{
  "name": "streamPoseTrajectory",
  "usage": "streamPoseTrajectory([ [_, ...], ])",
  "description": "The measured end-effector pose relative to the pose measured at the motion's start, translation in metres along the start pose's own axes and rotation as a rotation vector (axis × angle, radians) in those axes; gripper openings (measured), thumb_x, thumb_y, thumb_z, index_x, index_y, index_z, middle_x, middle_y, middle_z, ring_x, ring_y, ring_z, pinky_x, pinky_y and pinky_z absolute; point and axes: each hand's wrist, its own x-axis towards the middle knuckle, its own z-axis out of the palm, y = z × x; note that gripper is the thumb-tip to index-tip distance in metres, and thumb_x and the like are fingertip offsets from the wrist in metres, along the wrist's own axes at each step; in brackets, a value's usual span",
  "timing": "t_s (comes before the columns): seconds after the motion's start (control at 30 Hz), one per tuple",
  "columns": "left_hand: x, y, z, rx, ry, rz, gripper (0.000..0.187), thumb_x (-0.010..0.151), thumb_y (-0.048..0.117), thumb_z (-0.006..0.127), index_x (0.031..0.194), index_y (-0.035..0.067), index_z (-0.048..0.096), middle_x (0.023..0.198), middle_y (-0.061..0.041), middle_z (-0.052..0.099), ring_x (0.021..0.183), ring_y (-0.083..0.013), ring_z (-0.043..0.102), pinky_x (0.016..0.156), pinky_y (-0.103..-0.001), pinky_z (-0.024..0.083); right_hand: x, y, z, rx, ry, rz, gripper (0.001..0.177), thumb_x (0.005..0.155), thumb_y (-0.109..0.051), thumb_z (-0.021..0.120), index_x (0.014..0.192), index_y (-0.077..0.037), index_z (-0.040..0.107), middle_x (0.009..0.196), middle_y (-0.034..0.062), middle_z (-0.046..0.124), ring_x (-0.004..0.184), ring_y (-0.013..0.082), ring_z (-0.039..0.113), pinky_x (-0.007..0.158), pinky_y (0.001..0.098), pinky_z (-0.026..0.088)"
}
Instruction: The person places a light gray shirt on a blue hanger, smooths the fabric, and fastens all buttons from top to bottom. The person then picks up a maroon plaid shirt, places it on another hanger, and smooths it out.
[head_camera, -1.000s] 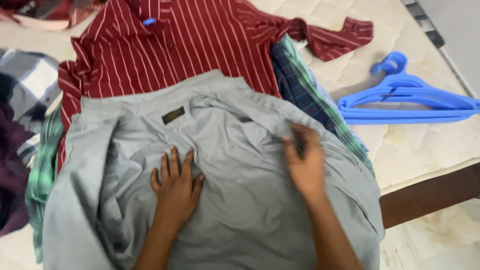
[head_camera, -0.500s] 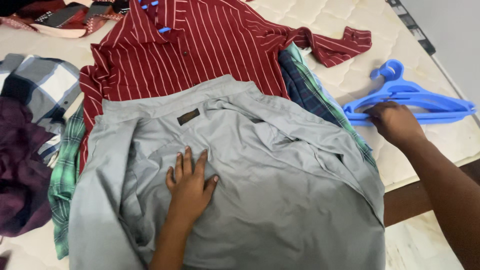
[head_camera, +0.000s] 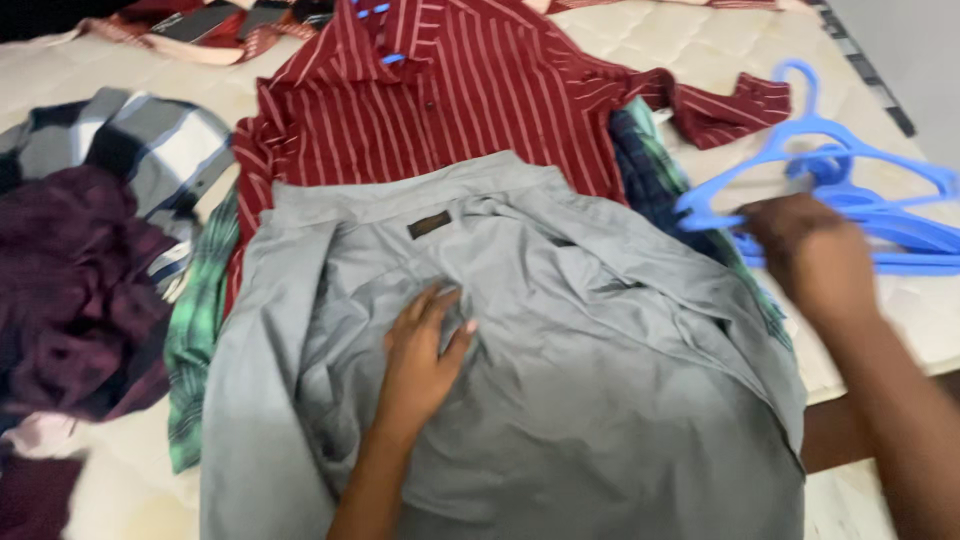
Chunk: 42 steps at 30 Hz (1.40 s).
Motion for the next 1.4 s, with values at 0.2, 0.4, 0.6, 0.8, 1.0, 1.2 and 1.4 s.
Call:
streamPoseTrajectory([
  [0.2,0.007,0.021,-0.021,-1.11,-0.176,-0.361,0.049,0.099,0.04,0.056,0.14,0.012,0.06,0.123,-0.012,0.073,0.11,-0.0207,0.073,0.088,-0.036,0.062,0.019,-0.212,0.027,0.257,0.031,-0.238,0.024,0.074,-0.003,0.067,0.097,-0.003,0.074,0.095,0.0122,0.069,0.092,0.0313,0.065,0.081,0.0429,0.052],
  [0.4,0.007,0.009,-0.026,-1.052,-0.119,-0.441,0.036,0.092,0.027,0.068,0.115,0.0,0.072,0.101,-0.01,0.08,0.091,-0.0193,0.079,0.076,-0.036,0.067,0.029,-0.277,0.033,0.427,0.157,-0.18,0.03,0.076,-0.009,0.07,0.105,-0.005,0.074,0.11,0.0064,0.07,0.106,0.028,0.063,0.093,0.0432,0.05],
  [0.6,0.008,-0.022,-0.059,-0.823,0.317,-0.369,0.027,0.096,0.018,0.074,0.109,-0.006,0.074,0.085,-0.014,0.077,0.069,-0.0206,0.07,0.061,-0.031,0.053,0.027,-0.269,0.044,0.342,0.374,-0.097,0.03,0.085,-0.012,0.079,0.114,-0.01,0.074,0.125,0.0085,0.064,0.117,0.0302,0.057,0.101,0.0472,0.043],
  [0.8,0.007,-0.036,-0.103,-0.862,0.609,-0.407,0.021,0.094,0.016,0.074,0.104,-0.001,0.071,0.081,-0.008,0.074,0.07,-0.0153,0.075,0.053,-0.025,0.055,0.023,-0.259,0.056,0.37,0.309,0.002,0.03,0.083,-0.011,0.079,0.113,-0.013,0.073,0.126,0.0068,0.063,0.12,0.0287,0.056,0.1,0.0456,0.038],
  [1.0,0.002,-0.041,-0.112,-0.662,0.638,-0.421,0.016,0.096,0.014,0.075,0.098,-0.002,0.073,0.075,-0.008,0.071,0.062,-0.0142,0.068,0.047,-0.024,0.047,0.015,-0.221,0.069,0.489,0.344,0.252,0.021,0.091,-0.009,0.073,0.113,-0.01,0.072,0.125,0.0109,0.064,0.118,0.0308,0.055,0.1,0.0437,0.04],
  [1.2,0.002,-0.051,-0.117,-0.584,0.62,-0.5,0.017,0.094,0.015,0.074,0.097,-0.001,0.074,0.073,-0.007,0.07,0.062,-0.0126,0.071,0.044,-0.024,0.045,0.07,-0.151,0.105,0.531,0.282,0.288,0.028,0.099,-0.017,0.069,0.122,-0.001,0.067,0.123,0.018,0.065,0.12,0.0369,0.057,0.107,0.0448,0.043],
  [1.4,0.005,-0.055,-0.105,-0.592,0.56,-0.441,0.018,0.094,0.016,0.074,0.099,-0.001,0.074,0.074,-0.006,0.071,0.061,-0.0108,0.069,0.048,-0.023,0.049,0.147,-0.115,0.148,0.443,-0.205,0.257,0.037,0.088,-0.03,0.081,0.109,-0.001,0.074,0.094,0.0139,0.072,0.09,0.0302,0.066,0.084,0.045,0.047],
])
